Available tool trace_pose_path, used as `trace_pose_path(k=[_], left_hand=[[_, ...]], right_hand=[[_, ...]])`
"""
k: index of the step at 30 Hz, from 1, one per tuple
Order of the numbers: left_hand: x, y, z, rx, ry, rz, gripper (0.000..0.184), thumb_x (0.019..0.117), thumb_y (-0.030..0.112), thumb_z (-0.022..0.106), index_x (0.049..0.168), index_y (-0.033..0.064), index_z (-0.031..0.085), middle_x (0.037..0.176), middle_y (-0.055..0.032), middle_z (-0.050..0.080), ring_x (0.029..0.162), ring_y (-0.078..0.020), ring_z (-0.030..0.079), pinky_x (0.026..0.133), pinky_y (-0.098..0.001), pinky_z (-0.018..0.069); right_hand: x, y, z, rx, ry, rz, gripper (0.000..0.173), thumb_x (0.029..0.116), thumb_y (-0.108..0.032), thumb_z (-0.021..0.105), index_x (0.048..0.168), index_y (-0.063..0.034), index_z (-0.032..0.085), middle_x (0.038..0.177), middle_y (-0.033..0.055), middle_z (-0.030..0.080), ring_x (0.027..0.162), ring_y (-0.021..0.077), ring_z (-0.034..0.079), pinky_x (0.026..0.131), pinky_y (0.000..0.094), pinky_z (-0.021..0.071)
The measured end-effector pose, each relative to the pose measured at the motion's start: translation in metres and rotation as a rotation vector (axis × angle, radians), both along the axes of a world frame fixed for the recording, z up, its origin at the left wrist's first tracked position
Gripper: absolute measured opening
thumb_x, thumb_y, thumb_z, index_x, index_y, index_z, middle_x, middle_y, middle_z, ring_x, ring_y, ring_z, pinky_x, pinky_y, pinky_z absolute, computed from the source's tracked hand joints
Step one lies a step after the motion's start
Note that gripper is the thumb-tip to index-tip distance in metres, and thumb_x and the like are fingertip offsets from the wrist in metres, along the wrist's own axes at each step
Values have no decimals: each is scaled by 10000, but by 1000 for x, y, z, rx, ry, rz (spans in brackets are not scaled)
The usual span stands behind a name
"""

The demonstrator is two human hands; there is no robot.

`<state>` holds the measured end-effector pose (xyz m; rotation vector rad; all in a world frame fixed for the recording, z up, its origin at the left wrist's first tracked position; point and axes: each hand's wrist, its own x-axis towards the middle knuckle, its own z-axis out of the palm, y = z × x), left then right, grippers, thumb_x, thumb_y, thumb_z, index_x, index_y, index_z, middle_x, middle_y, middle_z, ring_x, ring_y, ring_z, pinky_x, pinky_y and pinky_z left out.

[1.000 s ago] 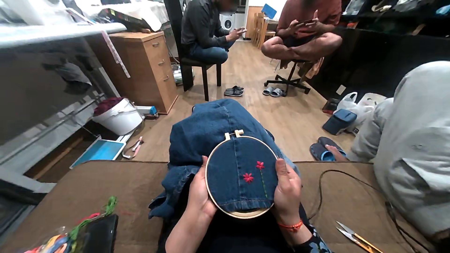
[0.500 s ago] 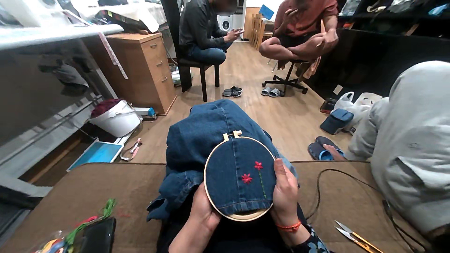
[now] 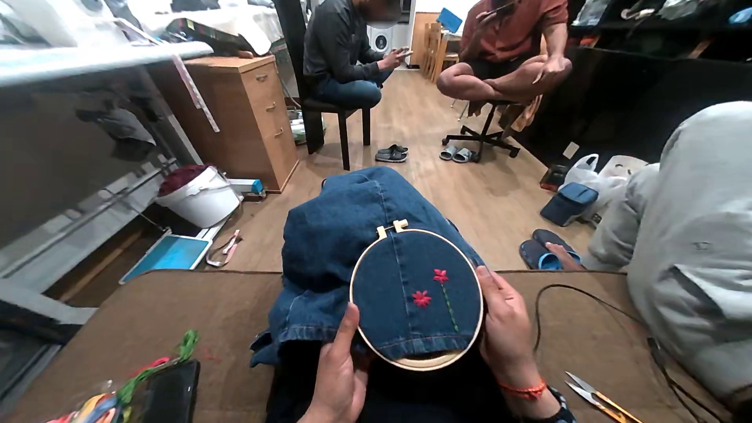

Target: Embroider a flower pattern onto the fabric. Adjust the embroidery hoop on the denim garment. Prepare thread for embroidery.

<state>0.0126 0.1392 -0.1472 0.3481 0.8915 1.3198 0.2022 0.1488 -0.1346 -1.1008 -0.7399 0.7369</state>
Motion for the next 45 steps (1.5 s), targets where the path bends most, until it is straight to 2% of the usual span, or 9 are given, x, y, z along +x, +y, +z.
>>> trace_pose_path(k=[7, 14, 19, 22, 25, 28, 32, 35, 45], left_hand=[[5, 18, 17, 11, -116, -77, 412, 1110, 373, 355, 1265, 79, 598, 1081, -129, 739, 990, -241, 746, 813, -437, 645], [18, 40, 0, 78, 128, 163, 318, 1063, 211, 546, 1191, -61, 650, 1008, -185, 749, 919, -257, 758, 826, -405, 643], [17, 38, 2, 36, 150, 107, 336, 1073, 233, 526, 1206, -48, 653, 1037, -170, 750, 955, -244, 753, 843, -391, 637], [14, 33, 10, 28, 170, 52, 410, 1101, 309, 453, 1234, -23, 654, 1066, -161, 747, 991, -246, 744, 862, -405, 631], [14, 28, 15, 129, 152, 43, 498, 1128, 370, 301, 1270, 29, 635, 1062, -120, 747, 992, -199, 741, 857, -381, 632], [16, 29, 12, 179, 273, 97, 397, 1109, 291, 423, 1208, -14, 656, 1005, -106, 757, 937, -164, 750, 848, -340, 634], [24, 32, 1, 163, 466, 147, 294, 1065, 228, 553, 1097, -30, 691, 947, -77, 760, 906, -99, 741, 850, -276, 617], [30, 33, -10, 182, 480, 160, 308, 1075, 222, 530, 1080, -42, 689, 949, -87, 762, 919, -95, 742, 869, -276, 613], [34, 33, -16, 330, 504, 322, 229, 1055, 132, 544, 1068, -64, 662, 939, -37, 749, 934, -11, 714, 898, -199, 580]], right_hand=[[-7, 0, -1, 41, 247, 87, 370, 1109, -121, 277, 1033, -32, 628, 845, 58, 758, 770, 117, 756, 713, 294, 653], [-16, -3, 4, 12, 626, 117, 475, 1139, -255, 183, 1132, -33, 603, 906, 113, 755, 823, 180, 765, 702, 360, 659], [-17, -9, 12, -39, 864, 219, 580, 1121, -314, 115, 1020, -62, 627, 843, 114, 758, 775, 187, 767, 645, 368, 653], [-13, -8, 6, -41, 842, 244, 571, 1109, -287, 110, 1013, -66, 628, 845, 114, 763, 774, 189, 769, 646, 368, 653], [-17, -6, 0, -60, 463, 95, 450, 1138, -184, 210, 1126, 5, 618, 895, 104, 750, 819, 154, 755, 726, 324, 650], [-11, 0, 0, -64, 173, -21, 370, 1115, -147, 336, 1024, -4, 665, 803, 48, 746, 736, 102, 741, 684, 280, 645], [4, -1, 5, -139, 359, 149, 441, 1134, -239, 251, 1146, -20, 634, 897, 111, 751, 799, 168, 754, 698, 343, 651], [-6, -2, 14, -40, 592, 131, 512, 1138, -272, 181, 1073, -58, 642, 856, 81, 755, 774, 146, 757, 666, 332, 652], [-14, 1, 23, -131, 781, 26, 471, 1132, -339, 253, 1088, -61, 630, 846, 97, 739, 755, 168, 751, 632, 354, 644]])
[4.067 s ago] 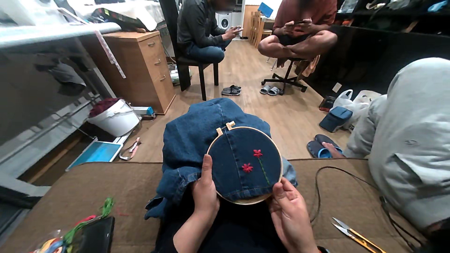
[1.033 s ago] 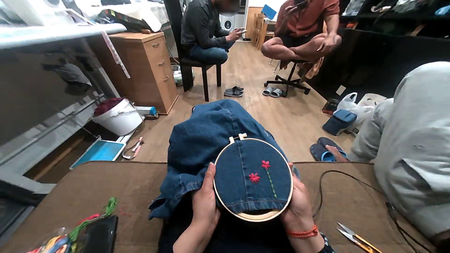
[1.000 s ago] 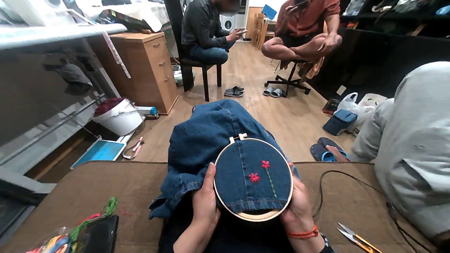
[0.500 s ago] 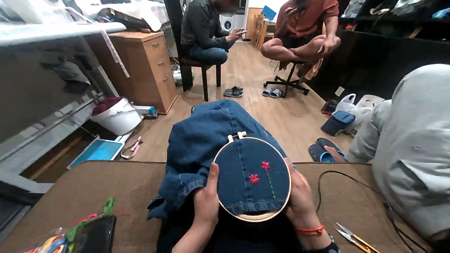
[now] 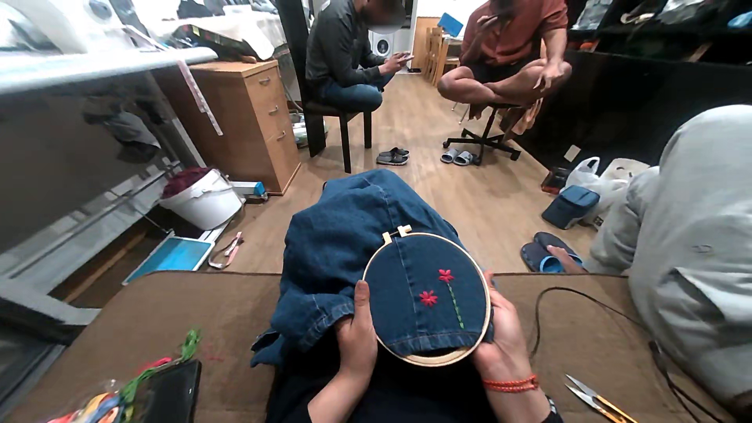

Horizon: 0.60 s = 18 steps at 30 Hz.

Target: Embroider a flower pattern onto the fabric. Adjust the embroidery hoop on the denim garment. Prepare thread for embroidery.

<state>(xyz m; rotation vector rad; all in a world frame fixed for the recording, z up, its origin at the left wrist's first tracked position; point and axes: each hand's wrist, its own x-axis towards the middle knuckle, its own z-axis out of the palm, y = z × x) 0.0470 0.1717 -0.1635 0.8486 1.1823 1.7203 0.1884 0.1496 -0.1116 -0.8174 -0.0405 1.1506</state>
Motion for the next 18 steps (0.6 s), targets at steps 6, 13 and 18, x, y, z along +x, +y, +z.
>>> trace_pose_path(k=[6, 13, 18], left_hand=[[-17, 1, 17, -135, -31, -48, 323, 1089, 236, 493, 1104, -39, 663, 953, -49, 751, 910, -52, 727, 853, -243, 606], [-27, 7, 9, 48, 254, -6, 297, 1070, 183, 519, 1098, -66, 679, 975, 2, 742, 970, 66, 674, 924, -153, 543], [-27, 6, 15, -4, 339, -2, 362, 1088, 233, 483, 1100, -65, 688, 994, -19, 734, 989, 77, 656, 938, -147, 517]], right_hand=[[53, -2, -31, -27, -1168, 1, 145, 1004, -124, 553, 1073, -45, 653, 824, 5, 668, 721, 62, 650, 668, 246, 559], [64, 29, 9, 393, -1836, -34, 267, 1011, -255, 567, 1136, -71, 716, 1063, 38, 716, 879, 90, 683, 746, 291, 592], [32, 73, 34, 573, -1952, 144, 237, 1015, -221, 591, 1161, -82, 715, 942, 17, 695, 812, 100, 649, 733, 280, 560]])
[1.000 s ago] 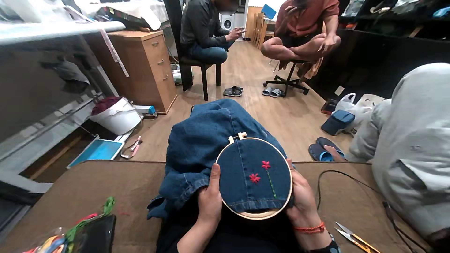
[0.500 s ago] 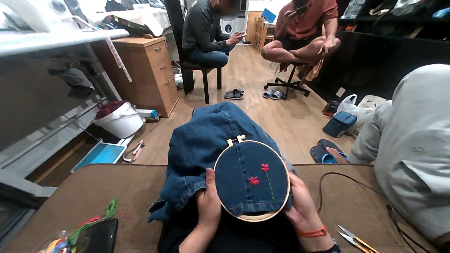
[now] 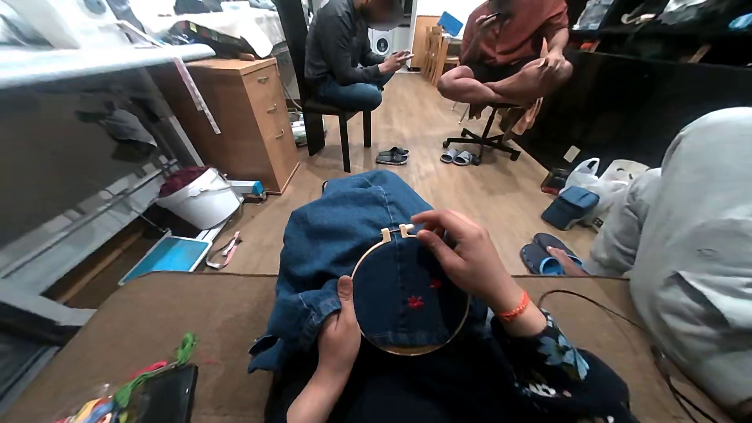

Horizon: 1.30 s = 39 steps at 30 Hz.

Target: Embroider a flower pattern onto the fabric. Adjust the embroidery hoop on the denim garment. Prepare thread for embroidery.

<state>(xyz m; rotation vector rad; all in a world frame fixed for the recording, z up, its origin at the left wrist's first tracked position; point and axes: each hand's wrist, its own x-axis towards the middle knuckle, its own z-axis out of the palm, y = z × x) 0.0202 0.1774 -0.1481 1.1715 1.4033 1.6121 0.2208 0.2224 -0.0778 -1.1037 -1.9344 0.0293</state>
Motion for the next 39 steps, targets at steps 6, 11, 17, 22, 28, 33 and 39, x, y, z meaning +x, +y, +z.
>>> trace_pose_path(k=[6, 11, 17, 22, 28, 33, 39], left_hand=[[5, 5, -7, 65, 46, 75, 346, 1073, 188, 507, 1095, -115, 673, 1008, -65, 723, 1016, 80, 635, 957, -127, 478], [5, 7, -9, 82, 74, 76, 344, 1062, 193, 528, 1082, -112, 685, 998, -74, 727, 1015, 73, 638, 957, -128, 476], [6, 9, -8, 103, 12, 70, 317, 1058, 175, 536, 1066, -104, 686, 966, -38, 729, 977, 92, 643, 940, -116, 488], [7, 7, -11, 116, 66, 83, 337, 1060, 186, 531, 1084, -115, 681, 990, -68, 727, 1007, 81, 640, 953, -122, 480], [7, 9, -9, 144, -14, 63, 300, 1055, 146, 533, 1067, -120, 671, 966, -31, 722, 990, 93, 641, 945, -116, 493], [8, 8, -11, 129, 5, 86, 312, 1057, 167, 535, 1063, -112, 675, 957, -22, 720, 980, 105, 636, 939, -113, 489], [7, 11, -11, 134, -20, 94, 290, 1053, 153, 545, 1067, -107, 672, 952, -25, 721, 970, 91, 646, 933, -118, 501]], right_hand=[[-13, 11, 13, -178, -54, -15, 188, 1048, -175, 533, 1009, -71, 684, 904, 35, 651, 843, 118, 641, 767, 309, 542], [-20, 16, 20, -209, -123, -47, 356, 1084, -207, 438, 805, -69, 610, 747, 34, 531, 724, 149, 568, 656, 336, 465], [-3, 16, 16, -190, -27, 132, 140, 1024, -169, 568, 1064, -56, 639, 898, 34, 630, 775, 96, 621, 695, 271, 544], [-23, 12, 20, -256, -72, -67, 297, 1077, -193, 485, 853, -66, 633, 774, 35, 574, 728, 138, 591, 662, 336, 488], [-7, 16, 18, -298, 58, 73, 254, 1086, -247, 470, 1081, -59, 640, 843, 13, 635, 728, 72, 614, 673, 272, 527], [-18, 17, 12, -172, -27, -31, 300, 1057, -214, 508, 824, -87, 647, 765, 4, 569, 721, 95, 576, 654, 279, 470], [-7, 17, 18, -246, 1, 96, 195, 1063, -207, 526, 1088, -54, 642, 895, 36, 640, 763, 92, 621, 692, 271, 533]])
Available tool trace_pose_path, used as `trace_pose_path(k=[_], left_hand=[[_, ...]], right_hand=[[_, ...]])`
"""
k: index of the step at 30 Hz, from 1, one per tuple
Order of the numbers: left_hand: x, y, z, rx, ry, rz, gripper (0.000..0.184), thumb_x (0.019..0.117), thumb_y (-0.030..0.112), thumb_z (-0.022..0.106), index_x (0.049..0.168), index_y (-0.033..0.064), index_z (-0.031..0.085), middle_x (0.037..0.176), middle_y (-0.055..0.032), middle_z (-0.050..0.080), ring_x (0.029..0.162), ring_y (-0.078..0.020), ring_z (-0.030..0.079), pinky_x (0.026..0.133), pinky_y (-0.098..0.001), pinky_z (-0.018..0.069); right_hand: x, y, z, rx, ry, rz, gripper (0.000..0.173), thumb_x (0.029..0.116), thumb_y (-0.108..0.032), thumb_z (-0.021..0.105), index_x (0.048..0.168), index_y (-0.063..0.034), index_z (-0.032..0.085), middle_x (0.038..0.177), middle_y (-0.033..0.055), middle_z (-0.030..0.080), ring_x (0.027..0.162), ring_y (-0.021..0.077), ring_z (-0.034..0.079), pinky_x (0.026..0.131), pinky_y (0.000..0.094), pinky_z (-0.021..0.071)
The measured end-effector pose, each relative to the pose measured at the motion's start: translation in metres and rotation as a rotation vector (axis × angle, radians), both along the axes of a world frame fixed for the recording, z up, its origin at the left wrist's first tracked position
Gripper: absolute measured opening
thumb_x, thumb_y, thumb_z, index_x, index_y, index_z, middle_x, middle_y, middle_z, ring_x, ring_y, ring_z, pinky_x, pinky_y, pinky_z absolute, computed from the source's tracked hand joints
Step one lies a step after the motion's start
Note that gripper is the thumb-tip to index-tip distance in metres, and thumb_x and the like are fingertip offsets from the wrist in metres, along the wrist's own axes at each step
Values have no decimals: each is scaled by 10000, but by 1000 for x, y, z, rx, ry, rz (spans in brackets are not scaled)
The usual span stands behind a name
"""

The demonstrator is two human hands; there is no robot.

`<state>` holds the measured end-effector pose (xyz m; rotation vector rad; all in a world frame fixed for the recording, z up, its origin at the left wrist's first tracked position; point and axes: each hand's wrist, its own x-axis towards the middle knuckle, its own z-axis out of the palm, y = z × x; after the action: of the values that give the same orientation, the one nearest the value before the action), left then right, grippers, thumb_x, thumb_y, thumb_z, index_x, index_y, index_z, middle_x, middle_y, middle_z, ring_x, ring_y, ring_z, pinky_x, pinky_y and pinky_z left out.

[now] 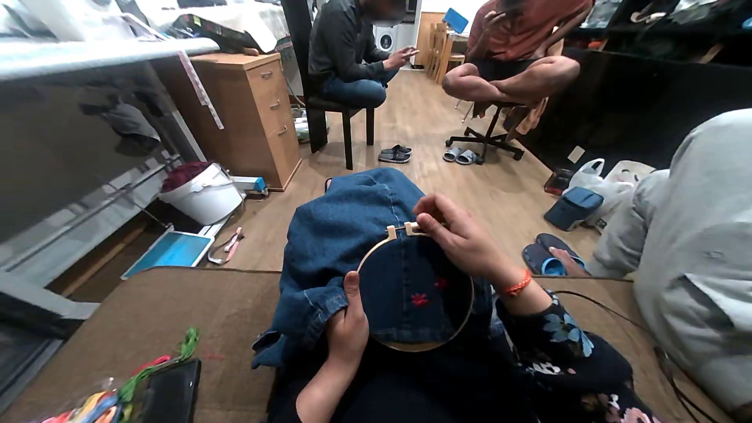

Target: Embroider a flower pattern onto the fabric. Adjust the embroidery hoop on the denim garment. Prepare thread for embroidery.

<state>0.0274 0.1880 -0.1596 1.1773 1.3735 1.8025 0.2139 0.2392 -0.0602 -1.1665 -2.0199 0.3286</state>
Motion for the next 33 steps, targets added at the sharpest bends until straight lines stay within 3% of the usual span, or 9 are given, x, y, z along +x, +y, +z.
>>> trace_pose_path(k=[2, 6, 10, 13, 16, 21, 24, 27, 33], left_hand=[[1, -1, 1, -6, -2, 3, 298, 1050, 155, 551, 1067, -117, 670, 956, -32, 721, 971, 93, 642, 931, -114, 495], [1, -2, -1, 6, 19, 18, 304, 1049, 161, 554, 1062, -120, 668, 951, -23, 718, 972, 104, 638, 929, -102, 490], [0, 0, 0, -12, -5, -2, 301, 1051, 157, 543, 1065, -117, 668, 955, -28, 717, 972, 94, 640, 932, -115, 496], [1, -2, 0, -28, -13, -18, 299, 1056, 152, 535, 1077, -116, 666, 966, -28, 721, 984, 96, 639, 943, -114, 490], [1, -2, -1, -45, -8, -12, 316, 1064, 166, 520, 1076, -113, 669, 963, -36, 725, 978, 79, 651, 934, -129, 505], [0, 0, -2, -22, -34, -18, 300, 1058, 167, 538, 1065, -100, 672, 950, -13, 724, 962, 85, 655, 926, -126, 513], [2, -2, -2, -23, -23, -10, 300, 1055, 162, 542, 1069, -109, 670, 953, -25, 721, 964, 89, 648, 928, -122, 504], [1, -2, -4, -17, -8, 1, 303, 1057, 157, 533, 1083, -115, 664, 966, -31, 721, 978, 90, 645, 934, -117, 499], [0, -2, -1, -31, 4, -6, 308, 1058, 164, 539, 1085, -114, 667, 979, -39, 720, 992, 93, 637, 949, -116, 486]], right_hand=[[-1, 1, -4, 44, 6, -27, 117, 1009, -154, 602, 999, -60, 671, 892, 40, 639, 775, 111, 624, 697, 287, 536], [-18, 2, -9, 132, -68, -172, 344, 1072, -226, 485, 788, -85, 620, 734, 12, 544, 703, 113, 569, 629, 289, 467], [-4, 0, -4, 23, 1, -19, 193, 1056, -208, 539, 1086, -51, 647, 915, 35, 648, 797, 93, 630, 724, 277, 541], [-8, -1, -8, 88, -8, -105, 145, 1003, -181, 617, 938, -69, 682, 864, 33, 640, 777, 117, 624, 698, 300, 526], [-24, 1, -11, 167, -93, -243, 394, 1068, -262, 496, 737, -77, 602, 702, 31, 532, 671, 158, 569, 598, 334, 463], [-4, -3, -6, 54, -4, -42, 189, 1043, -215, 565, 1069, -56, 664, 901, 39, 652, 784, 100, 632, 710, 284, 541], [-7, -3, -9, 63, 11, -109, 119, 993, -176, 635, 944, -76, 677, 846, 24, 643, 755, 105, 626, 682, 296, 530], [-22, -1, -9, 122, -93, -228, 353, 1061, -238, 513, 765, -78, 617, 710, 28, 544, 677, 149, 577, 604, 329, 466], [-4, -4, -8, 28, 10, -57, 173, 1020, -215, 611, 1067, -53, 646, 879, 39, 647, 745, 108, 627, 672, 293, 543]])
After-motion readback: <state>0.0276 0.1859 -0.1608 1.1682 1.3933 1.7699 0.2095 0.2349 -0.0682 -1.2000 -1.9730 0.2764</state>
